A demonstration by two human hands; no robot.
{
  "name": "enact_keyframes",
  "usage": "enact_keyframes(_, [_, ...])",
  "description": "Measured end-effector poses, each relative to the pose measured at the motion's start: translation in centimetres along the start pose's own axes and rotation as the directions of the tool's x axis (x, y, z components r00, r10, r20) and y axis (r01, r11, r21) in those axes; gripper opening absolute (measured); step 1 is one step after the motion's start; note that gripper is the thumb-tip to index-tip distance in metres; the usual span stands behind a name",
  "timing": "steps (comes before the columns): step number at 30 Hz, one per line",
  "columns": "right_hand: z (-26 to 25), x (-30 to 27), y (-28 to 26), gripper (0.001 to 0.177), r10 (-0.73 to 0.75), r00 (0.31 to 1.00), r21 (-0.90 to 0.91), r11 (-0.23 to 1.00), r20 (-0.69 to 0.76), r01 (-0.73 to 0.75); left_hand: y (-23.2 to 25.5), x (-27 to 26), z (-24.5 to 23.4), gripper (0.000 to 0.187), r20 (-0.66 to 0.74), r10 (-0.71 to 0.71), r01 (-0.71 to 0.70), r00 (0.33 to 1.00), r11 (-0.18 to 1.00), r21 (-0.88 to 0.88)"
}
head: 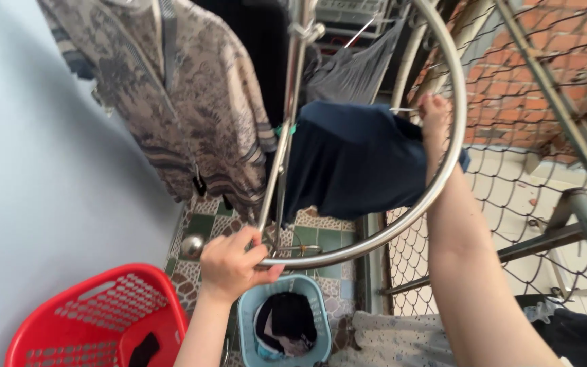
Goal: Hanging clothes on a rack for drying.
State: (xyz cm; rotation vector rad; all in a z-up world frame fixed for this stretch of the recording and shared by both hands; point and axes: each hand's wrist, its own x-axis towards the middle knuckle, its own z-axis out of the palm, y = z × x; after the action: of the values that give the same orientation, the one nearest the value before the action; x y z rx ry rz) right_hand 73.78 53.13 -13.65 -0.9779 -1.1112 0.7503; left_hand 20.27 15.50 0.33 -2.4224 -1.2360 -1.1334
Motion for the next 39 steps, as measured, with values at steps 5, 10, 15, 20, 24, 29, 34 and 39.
enact_keyframes(5, [-0.7, 0.0, 2.3, 0.033, -0.014, 0.999, -0.1, 0.995, -0.039, 0.01, 0.0, 0.0, 0.4, 0.046, -0.038, 0.006, -0.005, 0.999, 1.0, 0.025])
enact_keyframes(10, [0.5, -2.4, 1.3, 0.041, 0.058, 0.996, -0.195, 0.98, 0.073, -0.043, -0.3, -0.1, 0.5, 0.046, -0.042, -0.031, 0.031, 0.999, 0.999, 0.006])
enact_keyframes(15, [2.1, -3.7, -2.6, 0.033, 0.03, 0.994, -0.512, 0.859, 0.107, 0.029, -0.5, -0.1, 0.4, 0.044, -0.057, -0.03, 0.032, 0.998, 0.999, 0.032])
enact_keyframes(20, [1.1, -6.7, -4.0, 0.016, -0.105, 0.978, -0.693, 0.692, 0.179, 0.202, -1.0, -0.3, 0.5, 0.045, -0.067, -0.013, 0.016, 0.998, 0.999, 0.036])
enact_keyframes(24, [1.6, -10.2, -7.9, 0.059, -0.51, 0.785, -0.895, 0.061, 0.352, 0.441, -1.2, -0.5, 0.2, 0.045, -0.037, 0.0, 0.002, 0.999, 0.999, 0.046])
enact_keyframes(29, [1.6, -15.8, -5.5, 0.074, -0.475, 0.878, -0.929, 0.3, 0.051, 0.216, -1.6, -0.5, -0.1, 0.037, 0.058, 0.022, -0.023, 0.998, 1.0, 0.01])
enact_keyframes(34, [4.5, -26.0, -7.2, 0.03, -0.365, 0.821, -0.576, 0.815, -0.439, 0.054, -2.5, -1.2, 0.3, 0.032, 0.065, -0.009, 0.005, 0.998, 0.998, 0.062])
enact_keyframes(39, [5.9, -37.8, -14.5, 0.026, -0.254, 0.792, -0.593, 0.788, -0.556, -0.163, -2.1, -0.6, -0.1, 0.026, 0.119, -0.002, 0.003, 0.993, 1.0, -0.009])
